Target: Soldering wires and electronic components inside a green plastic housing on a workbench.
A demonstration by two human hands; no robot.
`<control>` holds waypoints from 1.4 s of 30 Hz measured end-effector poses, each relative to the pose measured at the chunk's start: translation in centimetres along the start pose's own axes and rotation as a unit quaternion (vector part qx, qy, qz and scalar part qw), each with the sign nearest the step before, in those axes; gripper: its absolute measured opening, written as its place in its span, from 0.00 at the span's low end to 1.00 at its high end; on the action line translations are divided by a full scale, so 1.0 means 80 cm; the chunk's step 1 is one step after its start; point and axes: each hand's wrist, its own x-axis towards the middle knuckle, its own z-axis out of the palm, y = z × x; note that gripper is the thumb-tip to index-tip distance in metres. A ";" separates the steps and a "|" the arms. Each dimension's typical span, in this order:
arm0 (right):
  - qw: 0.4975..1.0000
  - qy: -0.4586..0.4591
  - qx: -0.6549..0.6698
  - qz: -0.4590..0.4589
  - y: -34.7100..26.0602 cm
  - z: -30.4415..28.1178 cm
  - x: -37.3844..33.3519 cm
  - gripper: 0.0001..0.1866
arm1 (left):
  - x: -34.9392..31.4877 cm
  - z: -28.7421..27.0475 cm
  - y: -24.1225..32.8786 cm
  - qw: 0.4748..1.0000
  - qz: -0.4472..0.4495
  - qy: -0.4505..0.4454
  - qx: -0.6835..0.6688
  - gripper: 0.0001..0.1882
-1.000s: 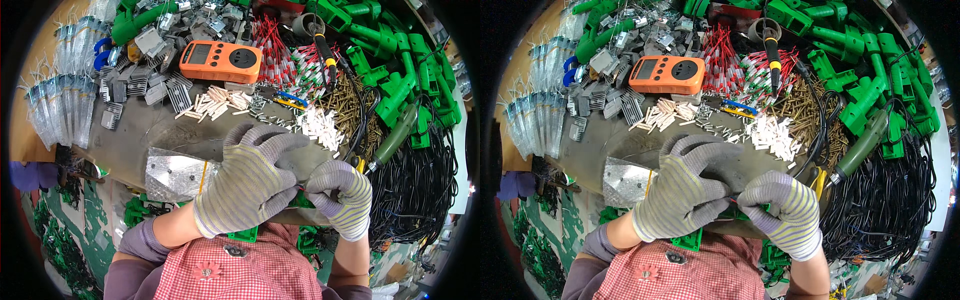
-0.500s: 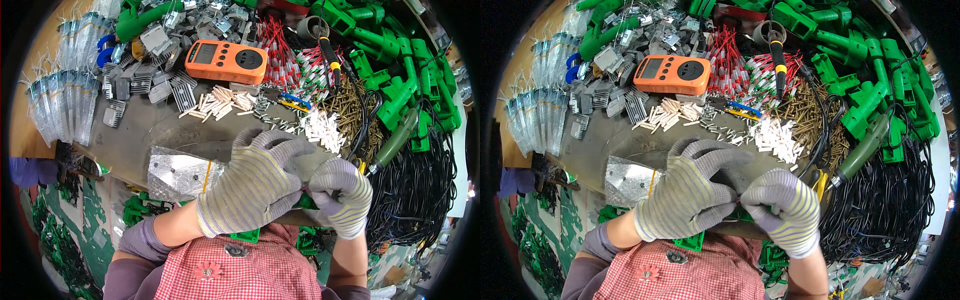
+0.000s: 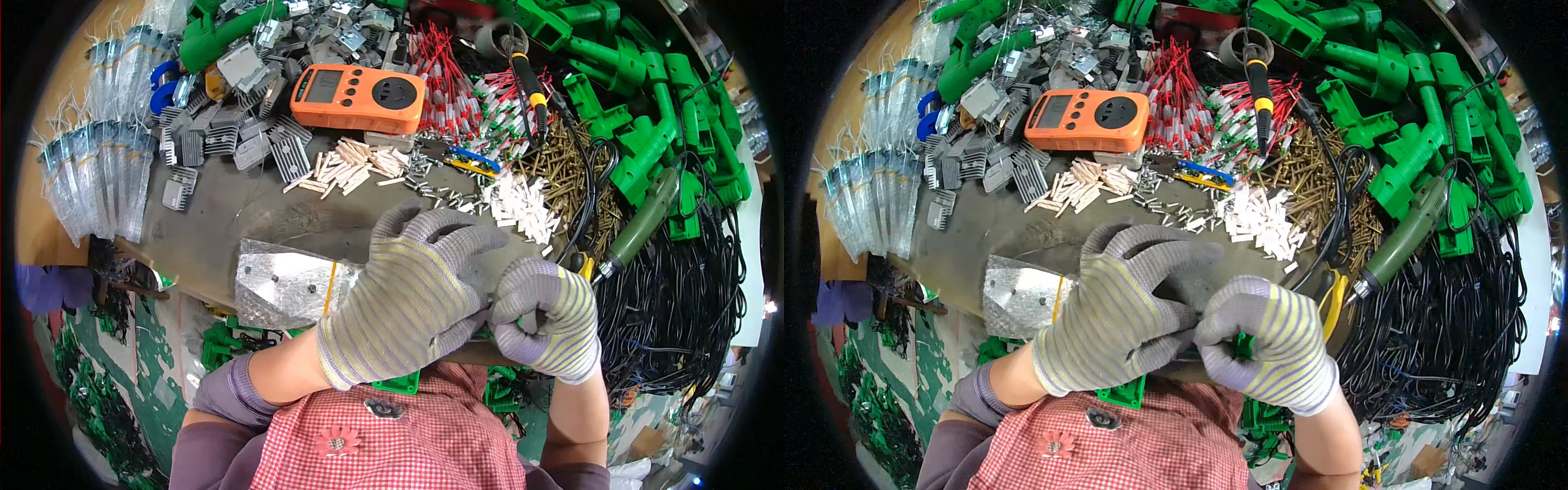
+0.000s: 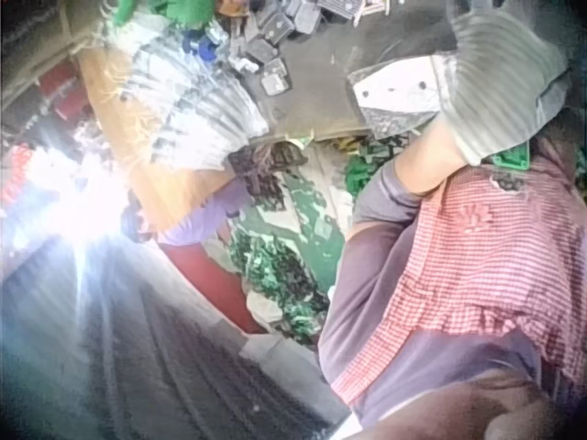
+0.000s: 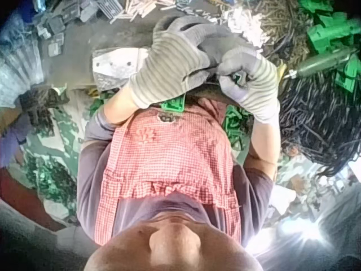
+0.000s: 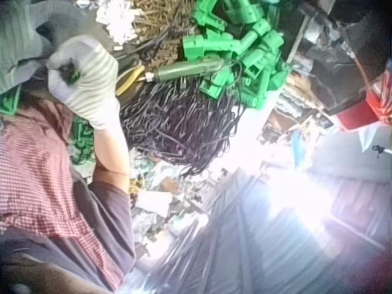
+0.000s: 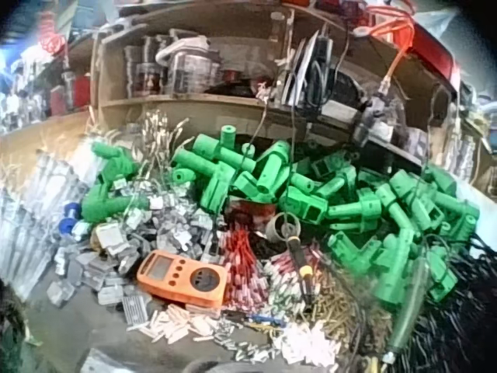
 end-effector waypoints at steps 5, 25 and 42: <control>0.999 0.024 -0.019 -0.029 0.003 0.009 0.001 0.07 | -0.003 -0.001 0.004 0.999 -0.024 0.008 0.034 0.10; 0.998 0.005 0.053 0.023 0.002 0.011 0.001 0.07 | -0.014 -0.009 -0.001 0.999 -0.047 -0.011 0.013 0.10; 0.952 0.051 -0.301 -0.015 0.053 -0.023 -0.028 0.14 | -0.075 -0.073 -0.041 0.991 -0.077 -0.095 0.051 0.45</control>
